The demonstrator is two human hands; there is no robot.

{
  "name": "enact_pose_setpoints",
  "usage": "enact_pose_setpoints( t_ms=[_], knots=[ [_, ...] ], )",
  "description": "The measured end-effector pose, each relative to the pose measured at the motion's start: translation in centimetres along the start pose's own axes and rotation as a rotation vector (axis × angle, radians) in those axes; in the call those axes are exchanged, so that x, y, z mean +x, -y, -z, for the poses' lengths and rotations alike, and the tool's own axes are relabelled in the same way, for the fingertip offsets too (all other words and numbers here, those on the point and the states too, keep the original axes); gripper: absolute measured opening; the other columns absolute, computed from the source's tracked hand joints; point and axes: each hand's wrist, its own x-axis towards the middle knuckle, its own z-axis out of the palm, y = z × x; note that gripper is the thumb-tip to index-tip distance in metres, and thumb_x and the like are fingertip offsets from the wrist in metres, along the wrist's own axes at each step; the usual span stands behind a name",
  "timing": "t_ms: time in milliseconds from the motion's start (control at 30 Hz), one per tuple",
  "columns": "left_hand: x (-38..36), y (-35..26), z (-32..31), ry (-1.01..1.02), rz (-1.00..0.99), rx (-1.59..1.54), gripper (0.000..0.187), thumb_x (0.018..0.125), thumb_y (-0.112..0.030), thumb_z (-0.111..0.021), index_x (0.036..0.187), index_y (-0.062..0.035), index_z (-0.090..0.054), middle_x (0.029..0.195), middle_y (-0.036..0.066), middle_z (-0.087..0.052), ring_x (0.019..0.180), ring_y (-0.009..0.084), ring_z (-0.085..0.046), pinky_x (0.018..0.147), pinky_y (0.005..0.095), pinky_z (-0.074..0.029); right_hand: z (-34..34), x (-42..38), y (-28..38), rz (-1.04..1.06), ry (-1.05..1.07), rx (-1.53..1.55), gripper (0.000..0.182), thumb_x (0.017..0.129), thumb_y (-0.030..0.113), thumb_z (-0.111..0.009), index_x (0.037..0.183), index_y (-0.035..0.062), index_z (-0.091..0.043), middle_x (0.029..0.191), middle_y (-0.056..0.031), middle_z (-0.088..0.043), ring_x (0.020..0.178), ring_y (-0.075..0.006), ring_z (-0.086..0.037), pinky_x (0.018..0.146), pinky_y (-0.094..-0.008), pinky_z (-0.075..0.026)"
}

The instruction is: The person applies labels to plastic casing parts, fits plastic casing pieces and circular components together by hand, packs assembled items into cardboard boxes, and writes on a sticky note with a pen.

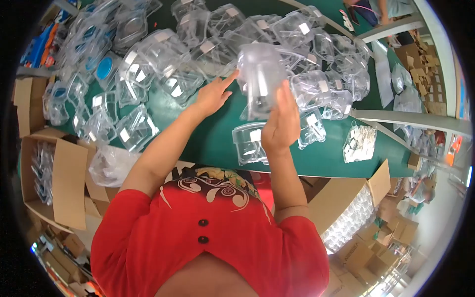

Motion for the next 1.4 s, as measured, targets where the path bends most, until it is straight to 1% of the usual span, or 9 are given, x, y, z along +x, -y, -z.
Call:
enact_pose_setpoints(
  t_ms=[133,167,267,567,667,767,1000,1267,1400],
  knots=[
    [-3.5,3.4,0.9,-0.312,0.134,-0.972,0.040,0.090,-0.023,-0.060,0.126,-0.0080,-0.055,0.084,0.009,-0.063,0.067,0.0193,-0.058,0.062,0.0349,-0.048,0.0,-5.2,4.2,0.109,0.433,0.120,0.035,0.079,-0.004,-0.057,0.113,0.0017,-0.059,0.115,-0.0203,-0.062,0.103,-0.0357,-0.062,0.086,-0.0386,-0.051],
    [-5.1,1.4,4.6,-0.333,0.479,-1.274,0.035,0.092,-0.030,-0.060,0.114,-0.0019,-0.062,0.080,0.006,-0.064,0.062,0.0107,-0.053,0.055,0.0273,-0.044,-0.7,-6.3,5.3,0.096,0.434,0.255,0.034,0.077,-0.004,-0.058,0.110,0.0023,-0.060,0.114,-0.0180,-0.063,0.100,-0.0353,-0.063,0.085,-0.0380,-0.052],
    [-11.2,6.8,5.8,-0.557,0.612,-1.560,0.030,0.096,-0.029,-0.053,0.107,-0.0030,-0.062,0.076,0.004,-0.059,0.052,0.0064,-0.044,0.043,0.0206,-0.034,-2.9,-10.6,5.9,0.105,0.494,0.386,0.033,0.074,-0.004,-0.059,0.107,0.0012,-0.060,0.114,-0.0177,-0.062,0.097,-0.0353,-0.063,0.083,-0.0384,-0.052],
    [-13.3,8.1,1.4,-0.676,0.723,-1.385,0.020,0.091,-0.018,-0.058,0.102,-0.0012,-0.061,0.078,0.007,-0.059,0.051,0.0087,-0.045,0.044,0.0247,-0.037,-8.1,-15.6,12.5,-0.168,0.794,0.605,0.053,0.080,-0.003,-0.039,0.133,-0.0016,-0.042,0.140,-0.0225,-0.040,0.130,-0.0388,-0.038,0.111,-0.0392,-0.027],
    [-12.2,9.6,-1.5,-0.713,0.837,-1.671,0.020,0.089,-0.017,-0.059,0.102,-0.0007,-0.061,0.079,0.009,-0.060,0.051,0.0109,-0.047,0.044,0.0255,-0.039,-8.3,-15.1,13.2,-0.548,0.678,0.972,0.047,0.085,-0.002,-0.033,0.132,-0.0036,-0.043,0.139,-0.0228,-0.041,0.132,-0.0362,-0.038,0.110,-0.0374,-0.027],
    [-11.4,10.1,-2.9,-0.503,0.969,-1.877,0.017,0.090,-0.013,-0.056,0.101,-0.0003,-0.056,0.075,0.008,-0.056,0.050,0.0124,-0.046,0.042,0.0267,-0.038,-7.0,-12.0,13.7,-0.288,0.792,0.751,0.043,0.089,0.014,-0.048,0.129,-0.0010,-0.047,0.124,-0.0177,-0.052,0.116,-0.0268,-0.051,0.098,-0.0341,-0.039],
    [-13.0,11.8,3.7,-0.475,0.740,-1.980,0.018,0.094,-0.016,-0.053,0.104,-0.0014,-0.055,0.075,0.007,-0.054,0.050,0.0100,-0.040,0.039,0.0234,-0.032,-7.5,-14.1,10.0,-0.691,0.745,0.516,0.051,0.085,0.043,-0.063,0.122,0.0083,-0.055,0.095,-0.0130,-0.055,0.084,-0.0256,-0.053,0.076,-0.0333,-0.045],
    [-14.5,8.4,8.2,-0.135,0.086,-2.512,0.050,0.099,-0.041,-0.039,0.117,0.0041,-0.053,0.091,0.014,-0.056,0.068,0.0166,-0.046,0.052,0.0249,-0.039,-11.7,-14.9,9.5,-0.951,0.495,0.252,0.072,0.088,0.042,-0.059,0.136,-0.0051,-0.033,0.129,-0.0292,-0.041,0.117,-0.0401,-0.042,0.098,-0.0443,-0.035],
    [-15.6,6.0,7.3,-0.281,0.204,-2.522,0.057,0.099,-0.045,-0.034,0.122,0.0050,-0.048,0.103,0.018,-0.055,0.085,0.0237,-0.050,0.072,0.0330,-0.044,-5.9,-12.7,12.0,-0.395,0.691,0.084,0.063,0.084,0.030,-0.067,0.135,0.0023,-0.044,0.132,-0.0271,-0.042,0.120,-0.0376,-0.041,0.099,-0.0440,-0.035]
  ],
)
